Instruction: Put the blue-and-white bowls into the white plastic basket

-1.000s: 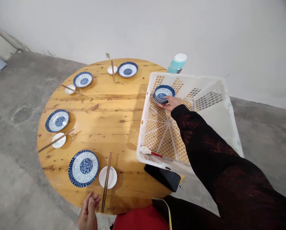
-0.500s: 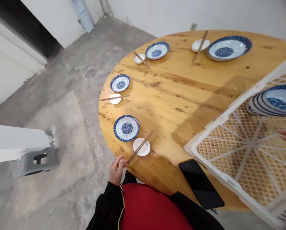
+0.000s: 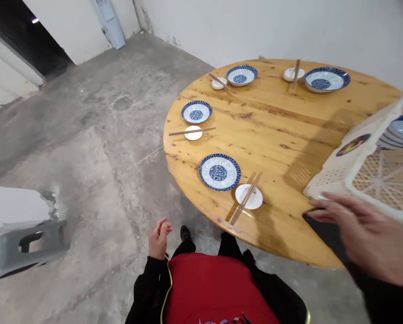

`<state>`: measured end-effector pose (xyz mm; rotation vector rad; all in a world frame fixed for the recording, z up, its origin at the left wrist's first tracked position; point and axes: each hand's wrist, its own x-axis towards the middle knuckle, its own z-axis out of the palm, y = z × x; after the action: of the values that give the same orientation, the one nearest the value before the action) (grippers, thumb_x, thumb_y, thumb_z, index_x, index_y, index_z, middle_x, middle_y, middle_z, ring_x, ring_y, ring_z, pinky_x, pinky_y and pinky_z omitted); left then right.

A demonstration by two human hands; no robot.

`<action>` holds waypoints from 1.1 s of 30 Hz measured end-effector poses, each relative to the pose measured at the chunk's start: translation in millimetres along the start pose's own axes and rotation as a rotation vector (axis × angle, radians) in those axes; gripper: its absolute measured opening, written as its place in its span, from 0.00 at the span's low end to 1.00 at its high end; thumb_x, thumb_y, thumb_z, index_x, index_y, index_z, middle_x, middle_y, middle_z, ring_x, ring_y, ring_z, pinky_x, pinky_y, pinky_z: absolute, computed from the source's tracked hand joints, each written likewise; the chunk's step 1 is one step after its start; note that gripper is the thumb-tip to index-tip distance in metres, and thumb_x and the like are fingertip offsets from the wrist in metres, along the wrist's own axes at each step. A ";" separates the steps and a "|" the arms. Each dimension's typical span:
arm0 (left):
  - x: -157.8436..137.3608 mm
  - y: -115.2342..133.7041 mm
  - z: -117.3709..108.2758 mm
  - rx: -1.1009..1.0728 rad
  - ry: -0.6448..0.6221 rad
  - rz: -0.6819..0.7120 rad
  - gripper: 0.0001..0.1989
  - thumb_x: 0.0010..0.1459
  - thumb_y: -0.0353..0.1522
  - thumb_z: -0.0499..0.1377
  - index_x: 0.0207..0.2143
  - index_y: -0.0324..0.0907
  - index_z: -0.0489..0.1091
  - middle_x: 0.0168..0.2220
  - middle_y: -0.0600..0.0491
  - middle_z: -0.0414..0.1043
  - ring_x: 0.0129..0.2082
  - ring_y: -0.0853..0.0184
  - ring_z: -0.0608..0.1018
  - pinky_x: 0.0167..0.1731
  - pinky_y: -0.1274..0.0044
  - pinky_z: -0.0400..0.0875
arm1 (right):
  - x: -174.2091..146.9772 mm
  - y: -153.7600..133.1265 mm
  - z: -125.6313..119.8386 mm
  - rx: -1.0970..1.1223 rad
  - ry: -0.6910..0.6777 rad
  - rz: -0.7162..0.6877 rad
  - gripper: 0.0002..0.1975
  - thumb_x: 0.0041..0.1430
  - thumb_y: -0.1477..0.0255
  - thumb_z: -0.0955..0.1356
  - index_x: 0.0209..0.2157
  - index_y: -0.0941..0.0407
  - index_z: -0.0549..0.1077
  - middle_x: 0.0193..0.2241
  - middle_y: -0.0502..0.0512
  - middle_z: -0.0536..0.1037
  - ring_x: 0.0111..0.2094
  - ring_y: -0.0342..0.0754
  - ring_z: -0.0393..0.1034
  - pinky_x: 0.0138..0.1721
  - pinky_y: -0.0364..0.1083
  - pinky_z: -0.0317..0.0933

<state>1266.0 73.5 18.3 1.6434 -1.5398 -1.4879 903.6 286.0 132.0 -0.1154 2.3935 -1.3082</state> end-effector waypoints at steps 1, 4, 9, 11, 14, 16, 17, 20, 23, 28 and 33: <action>6.1 -7.1 -21.1 -0.021 0.037 -0.003 0.31 0.55 0.53 0.58 0.44 0.34 0.72 0.35 0.44 0.78 0.31 0.64 0.81 0.35 0.73 0.75 | -16.6 -4.7 23.5 0.011 -0.028 -0.103 0.13 0.49 0.52 0.73 0.37 0.39 0.77 0.39 0.58 0.81 0.36 0.61 0.79 0.41 0.62 0.75; 23.2 -20.8 -74.0 -0.049 0.141 0.007 0.30 0.57 0.50 0.57 0.47 0.32 0.71 0.36 0.44 0.78 0.33 0.66 0.81 0.37 0.75 0.74 | -52.7 -13.1 91.5 0.157 -0.200 -0.135 0.16 0.47 0.52 0.75 0.34 0.46 0.78 0.32 0.56 0.81 0.28 0.55 0.77 0.38 0.60 0.76; 50.9 -23.0 -103.8 -0.121 0.228 0.021 0.33 0.51 0.54 0.59 0.45 0.34 0.72 0.36 0.43 0.78 0.33 0.63 0.81 0.37 0.73 0.76 | -80.6 -10.5 163.4 0.293 -0.450 -0.015 0.29 0.42 0.47 0.77 0.38 0.56 0.78 0.31 0.57 0.81 0.25 0.49 0.76 0.28 0.48 0.72; 60.6 -20.1 -96.6 -0.145 0.202 0.030 0.34 0.50 0.56 0.59 0.44 0.35 0.72 0.36 0.44 0.78 0.32 0.63 0.81 0.37 0.72 0.77 | -86.6 -7.4 185.3 0.312 -0.499 0.049 0.31 0.41 0.47 0.77 0.38 0.58 0.78 0.30 0.57 0.81 0.24 0.47 0.75 0.26 0.45 0.70; 76.4 -12.4 -79.9 -0.107 0.067 0.050 0.31 0.54 0.54 0.58 0.45 0.36 0.72 0.36 0.44 0.78 0.33 0.62 0.81 0.38 0.71 0.77 | -93.8 -4.0 222.6 0.345 -0.554 0.151 0.31 0.39 0.48 0.78 0.37 0.58 0.77 0.29 0.56 0.81 0.23 0.46 0.75 0.24 0.43 0.68; 92.1 -3.6 -72.0 -0.045 -0.050 0.076 0.29 0.57 0.53 0.57 0.46 0.37 0.72 0.38 0.44 0.78 0.36 0.61 0.81 0.39 0.71 0.77 | -96.4 -4.0 250.6 0.369 -0.592 0.212 0.30 0.37 0.49 0.78 0.35 0.58 0.76 0.27 0.54 0.80 0.22 0.46 0.74 0.23 0.43 0.66; 102.4 2.5 -69.9 -0.012 -0.101 0.091 0.28 0.58 0.52 0.56 0.46 0.37 0.72 0.39 0.43 0.78 0.37 0.61 0.81 0.40 0.71 0.76 | -96.4 -5.2 264.9 0.379 -0.610 0.239 0.30 0.36 0.50 0.78 0.34 0.57 0.75 0.26 0.54 0.80 0.21 0.46 0.74 0.23 0.43 0.66; 143.8 27.4 -69.6 0.078 -0.196 0.148 0.28 0.60 0.52 0.54 0.48 0.38 0.71 0.43 0.42 0.78 0.40 0.60 0.81 0.41 0.71 0.75 | -88.6 -14.7 306.0 0.404 -0.643 0.306 0.27 0.35 0.52 0.76 0.33 0.57 0.74 0.24 0.53 0.79 0.20 0.45 0.73 0.22 0.43 0.63; 193.9 57.4 -74.7 0.147 -0.222 0.208 0.28 0.61 0.53 0.53 0.48 0.38 0.71 0.43 0.43 0.78 0.40 0.60 0.81 0.41 0.71 0.75 | -68.3 -35.6 341.9 0.448 -0.635 0.345 0.24 0.36 0.54 0.74 0.32 0.57 0.74 0.24 0.52 0.79 0.20 0.44 0.72 0.22 0.43 0.62; 272.5 93.5 -92.2 0.196 -0.245 0.165 0.35 0.56 0.59 0.55 0.49 0.38 0.72 0.38 0.44 0.78 0.38 0.60 0.81 0.44 0.70 0.76 | -24.5 -89.5 391.4 0.548 -0.617 0.355 0.22 0.38 0.56 0.72 0.33 0.57 0.73 0.25 0.51 0.78 0.21 0.44 0.72 0.24 0.43 0.63; 324.3 103.1 -110.6 0.152 -0.172 0.084 0.40 0.50 0.62 0.58 0.47 0.36 0.73 0.38 0.43 0.78 0.36 0.60 0.81 0.42 0.70 0.77 | -0.3 -139.2 437.7 0.565 -0.685 0.349 0.22 0.40 0.57 0.69 0.34 0.58 0.72 0.26 0.51 0.78 0.21 0.42 0.71 0.25 0.43 0.62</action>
<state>1255.7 -284.1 14.9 1.5443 -1.8328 -1.5340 1057.6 -136.4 37.9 0.0191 1.3577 -1.4225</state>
